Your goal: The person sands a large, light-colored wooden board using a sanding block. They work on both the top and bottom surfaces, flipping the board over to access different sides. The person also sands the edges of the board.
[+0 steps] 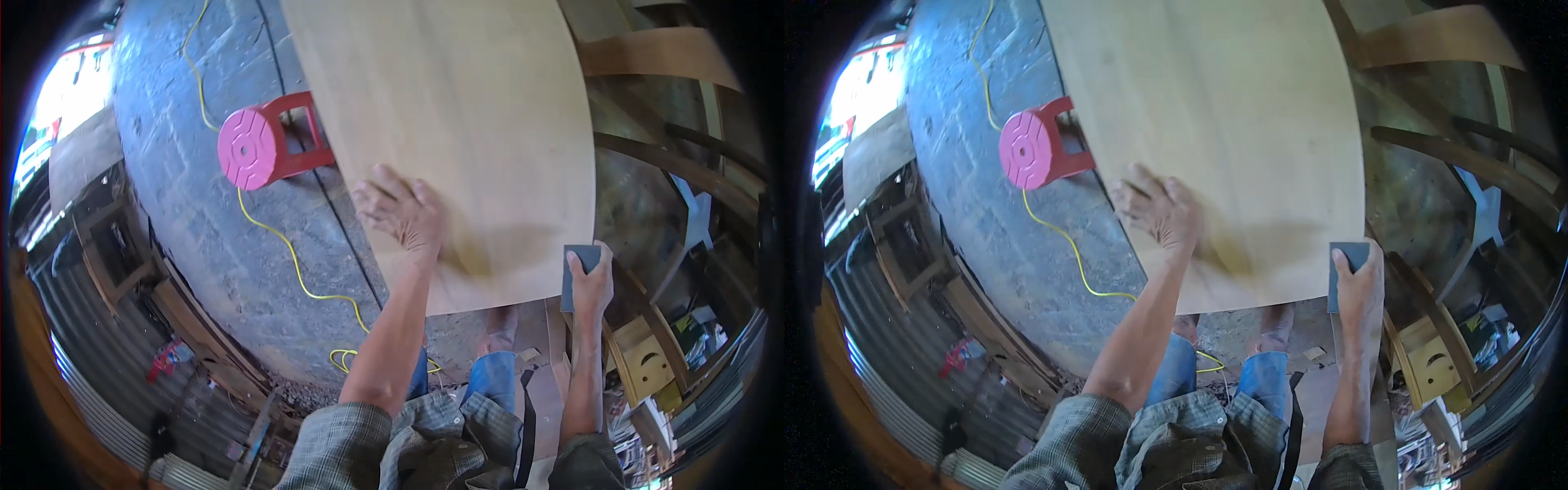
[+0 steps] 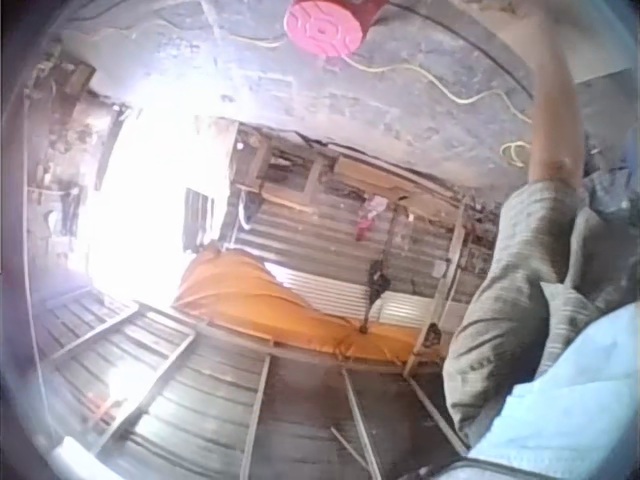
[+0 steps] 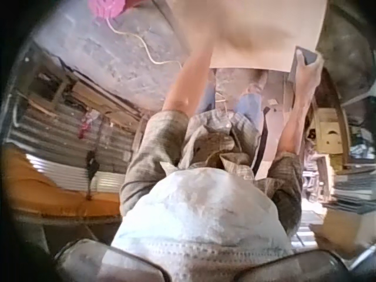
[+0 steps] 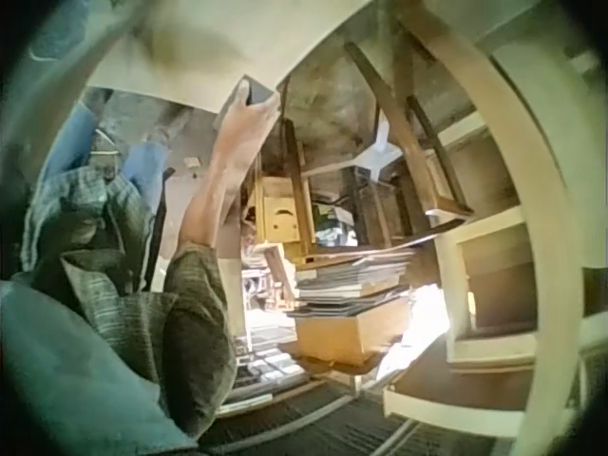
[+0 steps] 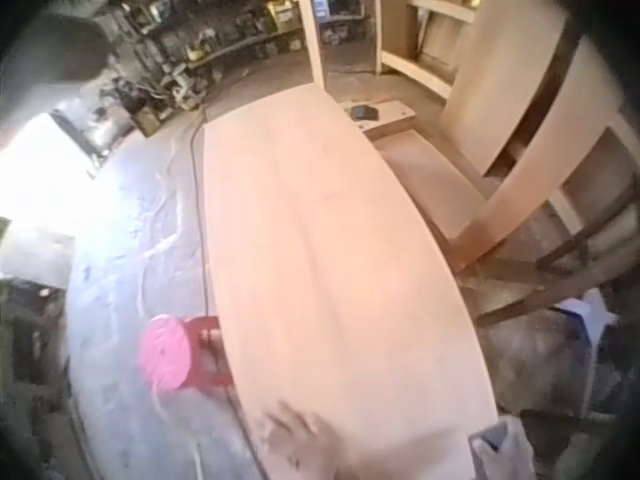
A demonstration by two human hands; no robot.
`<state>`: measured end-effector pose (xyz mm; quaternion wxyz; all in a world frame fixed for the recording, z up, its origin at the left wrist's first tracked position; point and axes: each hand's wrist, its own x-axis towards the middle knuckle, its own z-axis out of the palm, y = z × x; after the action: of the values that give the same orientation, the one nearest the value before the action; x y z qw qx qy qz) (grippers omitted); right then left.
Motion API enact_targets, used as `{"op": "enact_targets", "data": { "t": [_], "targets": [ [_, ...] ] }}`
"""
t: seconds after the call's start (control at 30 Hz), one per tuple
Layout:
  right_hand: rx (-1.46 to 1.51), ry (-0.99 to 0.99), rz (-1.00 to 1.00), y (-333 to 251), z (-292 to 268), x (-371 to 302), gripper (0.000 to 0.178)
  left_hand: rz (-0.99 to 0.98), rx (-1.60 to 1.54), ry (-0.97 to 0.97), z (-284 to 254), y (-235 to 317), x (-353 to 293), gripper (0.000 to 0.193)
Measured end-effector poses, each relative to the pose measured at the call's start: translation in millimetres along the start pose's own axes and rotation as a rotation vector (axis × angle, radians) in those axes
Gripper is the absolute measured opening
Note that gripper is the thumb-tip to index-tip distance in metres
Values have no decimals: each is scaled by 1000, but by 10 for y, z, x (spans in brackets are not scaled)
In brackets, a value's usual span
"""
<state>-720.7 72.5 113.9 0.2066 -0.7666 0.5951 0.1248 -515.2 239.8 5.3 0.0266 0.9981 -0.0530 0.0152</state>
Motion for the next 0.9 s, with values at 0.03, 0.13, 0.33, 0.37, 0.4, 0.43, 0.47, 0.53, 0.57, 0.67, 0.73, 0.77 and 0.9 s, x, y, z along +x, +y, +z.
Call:
{"op": "enact_targets", "data": {
  "t": [0.03, 0.13, 0.33, 0.37, 0.4, 0.43, 0.47, 0.53, 0.57, 0.67, 0.73, 0.77, 0.9],
  "targets": [
    [-5, -28, -33, -116, 21, -62, 52, 178, -15, -28, -55, -180, 41, 68],
    [-42, -20, -56, -35, 60, -250, 49, 453, -218, -113, -163, -1001, 244, 62],
    [-136, 28, 24, 649, -14, -243, 31, -170, 33, -854, -120, -3201, -287, 39],
    [-102, 96, -5, 587, -56, -305, 24, -186, -217, -816, -160, -3156, -449, 42],
    [-78, 149, -61, 591, -44, -344, 23, -208, -461, -763, -220, -3049, -625, 45],
    [-51, 208, -118, 618, 17, -371, 23, -308, -711, -726, -263, -2787, -776, 47],
    [-26, 275, -171, 639, 65, -401, 23, -400, -966, -686, -294, -2468, -930, 48],
    [-154, 210, -171, 768, 136, -552, 25, -498, -1237, -893, -106, -2157, -1348, 48],
    [-216, 186, -163, 802, 108, -597, 26, -481, -1155, -815, -287, -1774, -1404, 46],
    [-55, -2, 41, 234, -299, -1056, 29, -437, -1022, -910, -356, -1801, -1416, 42],
    [-118, 133, -48, 316, -324, -1218, 33, -235, -862, -1041, -380, -1952, -1172, 37],
    [-151, 197, -92, 392, -302, -1272, 37, -57, -719, -1060, -522, -2090, -952, 35],
    [57, 162, 15, 674, -156, -1302, 39, -25, -630, -894, -1007, -2666, -401, 30]
  ]
}}
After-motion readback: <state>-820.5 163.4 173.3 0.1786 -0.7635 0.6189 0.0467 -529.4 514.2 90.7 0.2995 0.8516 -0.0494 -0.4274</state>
